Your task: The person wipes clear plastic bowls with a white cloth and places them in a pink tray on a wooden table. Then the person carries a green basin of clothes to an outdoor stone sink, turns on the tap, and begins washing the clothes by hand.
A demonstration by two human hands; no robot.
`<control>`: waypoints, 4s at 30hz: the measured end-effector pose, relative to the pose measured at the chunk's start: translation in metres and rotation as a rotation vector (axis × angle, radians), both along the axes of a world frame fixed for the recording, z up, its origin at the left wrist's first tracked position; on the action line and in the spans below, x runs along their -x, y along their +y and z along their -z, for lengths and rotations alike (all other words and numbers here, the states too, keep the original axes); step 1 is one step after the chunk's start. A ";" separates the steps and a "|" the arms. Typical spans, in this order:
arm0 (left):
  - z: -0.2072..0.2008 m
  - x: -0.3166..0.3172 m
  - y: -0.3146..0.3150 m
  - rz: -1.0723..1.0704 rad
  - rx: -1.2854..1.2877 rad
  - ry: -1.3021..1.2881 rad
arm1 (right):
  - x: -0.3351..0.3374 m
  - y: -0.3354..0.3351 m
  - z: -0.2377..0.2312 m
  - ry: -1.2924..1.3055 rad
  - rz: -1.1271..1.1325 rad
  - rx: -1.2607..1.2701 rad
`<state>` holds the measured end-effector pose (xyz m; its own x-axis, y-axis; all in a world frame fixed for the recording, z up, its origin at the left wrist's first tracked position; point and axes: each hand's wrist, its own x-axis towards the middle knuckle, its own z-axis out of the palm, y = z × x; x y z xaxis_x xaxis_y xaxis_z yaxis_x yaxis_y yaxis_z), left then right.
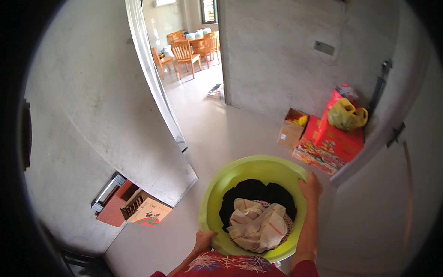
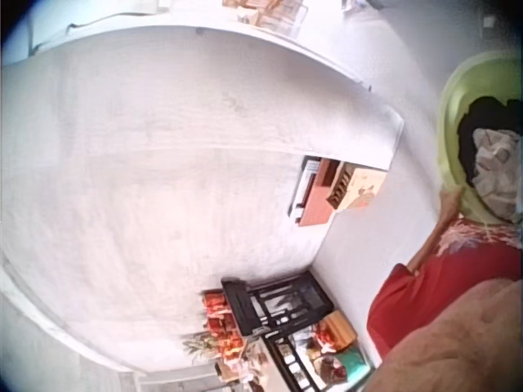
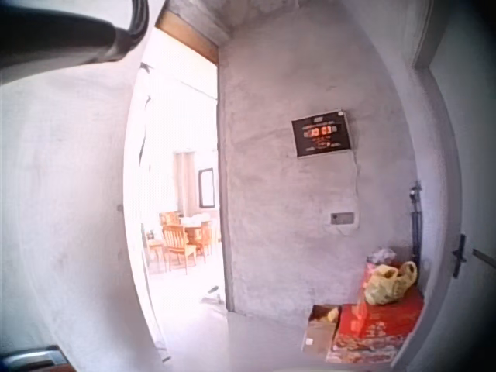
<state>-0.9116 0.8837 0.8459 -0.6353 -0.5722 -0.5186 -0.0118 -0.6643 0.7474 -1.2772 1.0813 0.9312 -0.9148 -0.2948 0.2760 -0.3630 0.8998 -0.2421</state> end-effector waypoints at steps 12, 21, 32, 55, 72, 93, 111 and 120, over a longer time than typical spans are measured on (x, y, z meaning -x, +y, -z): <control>-0.030 0.091 -0.080 -0.257 -0.195 -0.137 | 0.116 -0.175 0.011 -0.041 -0.235 -0.038; 0.008 0.162 -0.149 -0.330 -0.118 0.020 | 0.192 -0.244 0.003 -0.007 -0.266 -0.006; 0.029 0.229 -0.200 -0.503 -0.105 -0.148 | 0.274 -0.420 0.014 -0.122 -0.491 -0.039; 0.033 0.317 -0.373 -0.425 0.941 -0.610 | 0.346 -0.749 0.038 -0.166 -0.878 -0.145; 0.040 0.336 -0.477 -1.263 -0.146 -0.169 | 0.264 -0.972 0.072 -0.200 -1.261 -0.136; 0.030 0.278 -0.643 -1.630 -0.135 -0.160 | 0.116 -1.191 0.083 -0.204 -1.513 -0.135; 0.048 0.136 -0.800 -1.289 0.035 -0.255 | 0.056 -1.293 0.082 -0.287 -1.235 -0.104; 0.035 0.095 -0.870 -1.618 -0.105 -0.066 | -0.053 -1.415 0.084 -0.256 -1.491 -0.187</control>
<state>-1.0062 0.0139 0.8107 0.5873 -0.5464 -0.5970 0.6843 -0.0586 0.7268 -1.2243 -0.3334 0.8470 0.2231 -0.9747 0.0165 -0.9060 -0.2136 -0.3654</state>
